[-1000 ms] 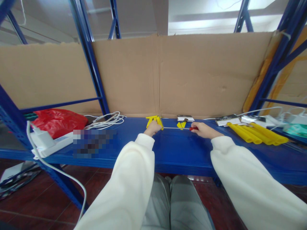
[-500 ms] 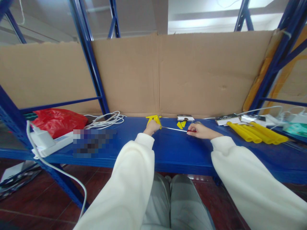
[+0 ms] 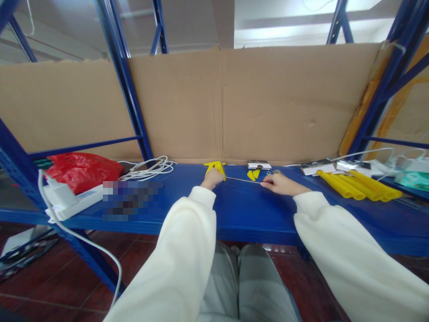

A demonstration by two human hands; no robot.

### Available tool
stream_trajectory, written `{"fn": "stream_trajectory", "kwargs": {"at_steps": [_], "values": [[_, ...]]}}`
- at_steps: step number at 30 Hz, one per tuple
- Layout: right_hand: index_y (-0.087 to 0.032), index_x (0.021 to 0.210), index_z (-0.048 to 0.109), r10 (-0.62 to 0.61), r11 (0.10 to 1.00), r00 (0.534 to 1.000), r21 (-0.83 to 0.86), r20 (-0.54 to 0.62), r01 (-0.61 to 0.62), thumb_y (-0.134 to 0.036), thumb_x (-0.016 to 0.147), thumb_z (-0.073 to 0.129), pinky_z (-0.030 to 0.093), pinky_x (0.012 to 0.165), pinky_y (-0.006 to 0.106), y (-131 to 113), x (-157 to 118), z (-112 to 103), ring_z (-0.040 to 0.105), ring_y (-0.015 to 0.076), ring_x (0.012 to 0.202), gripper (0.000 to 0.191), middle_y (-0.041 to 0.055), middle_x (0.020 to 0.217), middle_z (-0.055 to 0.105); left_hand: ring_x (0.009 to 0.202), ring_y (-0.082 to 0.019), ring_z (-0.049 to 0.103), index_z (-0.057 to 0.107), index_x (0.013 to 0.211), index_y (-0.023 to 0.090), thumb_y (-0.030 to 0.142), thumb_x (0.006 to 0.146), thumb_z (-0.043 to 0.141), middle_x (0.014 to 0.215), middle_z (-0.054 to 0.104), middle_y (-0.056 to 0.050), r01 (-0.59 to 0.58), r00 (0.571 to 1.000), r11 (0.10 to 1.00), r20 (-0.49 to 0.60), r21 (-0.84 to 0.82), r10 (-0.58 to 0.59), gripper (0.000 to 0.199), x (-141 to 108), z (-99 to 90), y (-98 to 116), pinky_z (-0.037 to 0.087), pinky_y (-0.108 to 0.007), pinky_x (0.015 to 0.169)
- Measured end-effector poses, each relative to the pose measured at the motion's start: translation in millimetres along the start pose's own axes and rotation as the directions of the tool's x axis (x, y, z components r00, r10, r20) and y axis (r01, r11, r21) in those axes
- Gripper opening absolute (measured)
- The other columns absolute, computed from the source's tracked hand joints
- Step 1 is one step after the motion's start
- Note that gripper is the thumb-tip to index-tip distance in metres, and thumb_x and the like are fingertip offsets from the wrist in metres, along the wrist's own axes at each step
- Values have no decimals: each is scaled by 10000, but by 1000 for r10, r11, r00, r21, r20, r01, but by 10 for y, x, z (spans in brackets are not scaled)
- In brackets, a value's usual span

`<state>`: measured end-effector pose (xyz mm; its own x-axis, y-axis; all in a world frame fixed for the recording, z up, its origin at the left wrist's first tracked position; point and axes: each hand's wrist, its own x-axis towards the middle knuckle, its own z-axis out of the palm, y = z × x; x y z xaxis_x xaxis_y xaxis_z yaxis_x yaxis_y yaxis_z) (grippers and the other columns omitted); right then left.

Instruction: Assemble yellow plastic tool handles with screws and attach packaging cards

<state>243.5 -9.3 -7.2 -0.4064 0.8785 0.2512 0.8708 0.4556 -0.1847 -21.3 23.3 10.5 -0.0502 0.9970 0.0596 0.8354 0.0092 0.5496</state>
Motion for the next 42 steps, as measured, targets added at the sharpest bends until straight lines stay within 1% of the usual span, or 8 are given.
{"fn": "stream_trajectory", "kwargs": {"at_steps": [5, 12, 18, 25, 28, 34, 39, 42], "values": [[-228, 836, 605, 37, 998, 997, -56, -71, -41, -371, 805, 694, 410, 622, 284, -1, -8, 38, 590, 182, 647, 171, 17, 717, 681, 801, -244, 728, 717, 1055, 41, 94, 805, 563, 934, 756, -186, -10, 1000, 1000, -5, -10, 10, 298, 19, 10, -12, 524, -267, 633], [-219, 790, 668, 16, 996, 999, -82, -38, -19, -374, 941, 523, 429, 654, 304, -34, -16, 7, 642, 205, 688, 261, 85, 801, 736, 784, -239, 724, 705, 1066, 24, 104, 821, 566, 963, 747, -204, 0, 1000, 1000, 1, -16, 0, 292, 45, 18, -23, 502, -266, 639], [-236, 868, 639, 24, 997, 998, -77, -63, -28, -368, 833, 676, 439, 646, 287, -29, -8, 41, 628, 196, 688, 142, 32, 768, 706, 840, -266, 733, 710, 1056, 32, 101, 809, 576, 986, 748, -213, 2, 1000, 1000, 1, 8, -2, 289, 44, 11, -21, 525, -282, 680], [-228, 806, 675, 12, 995, 999, -102, -35, -16, -386, 944, 522, 440, 674, 301, -52, -29, 5, 655, 210, 718, 260, 75, 802, 736, 885, -252, 731, 701, 1086, 57, 100, 811, 576, 990, 753, -191, -28, 1000, 1000, -6, 9, 28, 305, 44, 13, -36, 528, -269, 713], [-233, 829, 668, 22, 998, 1000, -52, -13, -23, -409, 906, 586, 445, 667, 303, -46, -20, 13, 652, 211, 695, 209, 58, 798, 731, 877, -253, 730, 704, 1073, 59, 110, 813, 576, 981, 754, -189, -19, 1000, 1000, 0, 14, 19, 294, 31, 6, -30, 532, -273, 710], [-243, 853, 629, 2, 994, 992, -104, -122, -15, -404, 860, 647, 431, 650, 292, 11, -24, 42, 626, 201, 688, 162, 30, 727, 694, 854, -247, 727, 703, 1057, 43, 106, 808, 575, 983, 749, -200, -19, 1000, 1000, 0, 6, 19, 287, 15, -2, -21, 520, -264, 692], [-226, 781, 666, 23, 996, 999, -87, -25, -25, -395, 950, 499, 440, 649, 300, -66, -34, 3, 652, 203, 696, 291, 72, 785, 735, 821, -252, 726, 709, 1049, 48, 100, 797, 571, 945, 752, -193, -19, 1000, 1000, 5, 6, 19, 291, 32, 4, -27, 524, -277, 682], [-227, 841, 650, 41, 997, 999, -58, -20, -42, -389, 894, 603, 442, 646, 295, -107, -34, -6, 647, 203, 693, 177, 57, 804, 732, 861, -257, 728, 704, 1067, 51, 107, 815, 562, 985, 754, -200, -22, 1000, 1000, 1, 11, 22, 295, 28, 4, -24, 528, -276, 702]]}}
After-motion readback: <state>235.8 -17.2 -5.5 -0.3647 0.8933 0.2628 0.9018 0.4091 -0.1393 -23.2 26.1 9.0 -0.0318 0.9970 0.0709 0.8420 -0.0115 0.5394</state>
